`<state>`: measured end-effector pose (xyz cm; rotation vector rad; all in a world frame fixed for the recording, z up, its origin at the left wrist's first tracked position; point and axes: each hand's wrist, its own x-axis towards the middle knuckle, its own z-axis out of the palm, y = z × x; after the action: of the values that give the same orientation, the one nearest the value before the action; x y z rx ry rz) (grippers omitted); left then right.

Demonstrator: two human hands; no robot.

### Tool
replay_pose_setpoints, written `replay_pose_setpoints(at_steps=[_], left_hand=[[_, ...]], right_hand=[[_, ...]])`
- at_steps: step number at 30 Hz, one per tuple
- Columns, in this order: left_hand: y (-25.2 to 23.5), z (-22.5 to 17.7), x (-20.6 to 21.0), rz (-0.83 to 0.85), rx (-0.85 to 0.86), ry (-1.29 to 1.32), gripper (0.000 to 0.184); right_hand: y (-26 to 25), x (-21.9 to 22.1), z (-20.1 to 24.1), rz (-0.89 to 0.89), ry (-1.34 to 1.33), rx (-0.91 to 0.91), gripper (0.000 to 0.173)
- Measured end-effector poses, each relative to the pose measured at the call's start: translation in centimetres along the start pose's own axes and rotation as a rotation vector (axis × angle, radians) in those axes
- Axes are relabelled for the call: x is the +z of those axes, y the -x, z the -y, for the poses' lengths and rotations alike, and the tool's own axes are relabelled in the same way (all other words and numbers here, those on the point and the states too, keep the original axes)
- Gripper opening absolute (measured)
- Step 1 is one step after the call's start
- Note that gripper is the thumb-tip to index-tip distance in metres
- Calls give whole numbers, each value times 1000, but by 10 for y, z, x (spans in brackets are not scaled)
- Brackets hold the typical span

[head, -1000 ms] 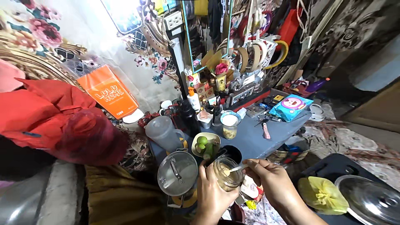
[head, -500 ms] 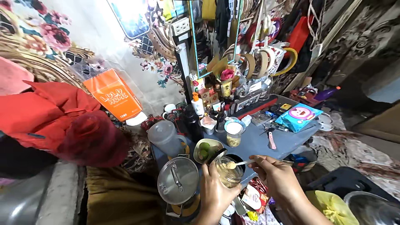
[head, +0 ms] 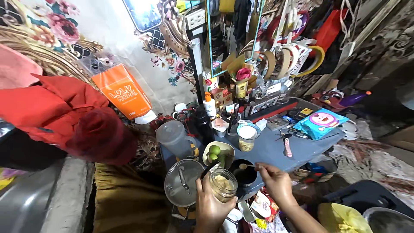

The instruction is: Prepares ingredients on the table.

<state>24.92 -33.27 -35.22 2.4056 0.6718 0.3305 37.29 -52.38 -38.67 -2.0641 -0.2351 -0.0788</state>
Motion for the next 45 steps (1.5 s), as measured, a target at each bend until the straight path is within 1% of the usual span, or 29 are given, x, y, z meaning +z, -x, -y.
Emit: replay_pose_setpoints(at_steps=[2, 4, 6, 8, 10, 11, 14, 15, 16, 17, 18, 20, 22, 25, 27, 29, 31, 32, 34, 37, 40, 42, 45], left_hand=[[4, 4, -2, -19, 5, 6, 114], [8, 7, -4, -36, 14, 13, 112], [10, 10, -5, -57, 19, 14, 112], [12, 13, -6, -83, 32, 16, 111], [13, 15, -8, -93, 42, 13, 111], [14, 15, -9, -93, 47, 17, 112], [17, 19, -9, -117, 98, 70, 112], [19, 20, -8, -130, 127, 98, 112], [20, 21, -7, -146, 164, 122, 111], [21, 22, -7, -164, 204, 150, 110], [22, 22, -8, -173, 240, 179, 109], [23, 20, -10, -178, 302, 230, 105], [25, 18, -11, -198, 368, 268, 100], [25, 17, -13, -225, 496, 317, 102], [25, 15, -16, -236, 562, 306, 106], [25, 12, -18, -264, 618, 265, 104], [25, 10, -18, -276, 658, 252, 101], [26, 10, -18, -272, 671, 253, 101], [27, 11, -16, -254, 680, 248, 102], [30, 13, -14, -224, 677, 200, 103], [33, 9, -14, -190, 670, 83, 96], [35, 9, -10, -156, 673, 6, 94], [37, 11, -6, -114, 679, -66, 90]], right_hand=[[9, 12, -22, 70, 229, -255, 25], [15, 14, -30, 101, 359, -393, 25], [17, 11, -28, 80, 396, -453, 27], [17, 4, -23, 55, 359, -443, 28], [18, -3, -13, 13, 237, -344, 29], [18, -7, -3, -13, 140, -250, 29], [18, -22, 37, -79, -332, 129, 24], [19, -27, 51, -95, -484, 227, 24], [22, -31, 64, -98, -589, 288, 26], [26, -34, 74, -88, -648, 303, 26], [31, -37, 83, -64, -669, 280, 26], [44, -39, 98, -22, -634, 162, 24], [56, -41, 109, 10, -525, -27, 21], [70, -40, 115, 7, -236, -399, 23], [74, -38, 114, -23, -37, -605, 25], [76, -35, 112, -57, 116, -736, 24], [80, -33, 108, -59, 200, -772, 22], [83, -33, 107, -50, 212, -752, 23], [91, -32, 105, -14, 171, -624, 27], [98, -31, 101, 16, 10, -329, 27], [100, -29, 99, 49, -132, 0, 23], [99, -25, 88, 77, -209, 149, 23], [97, -20, 75, 98, -324, 311, 25]])
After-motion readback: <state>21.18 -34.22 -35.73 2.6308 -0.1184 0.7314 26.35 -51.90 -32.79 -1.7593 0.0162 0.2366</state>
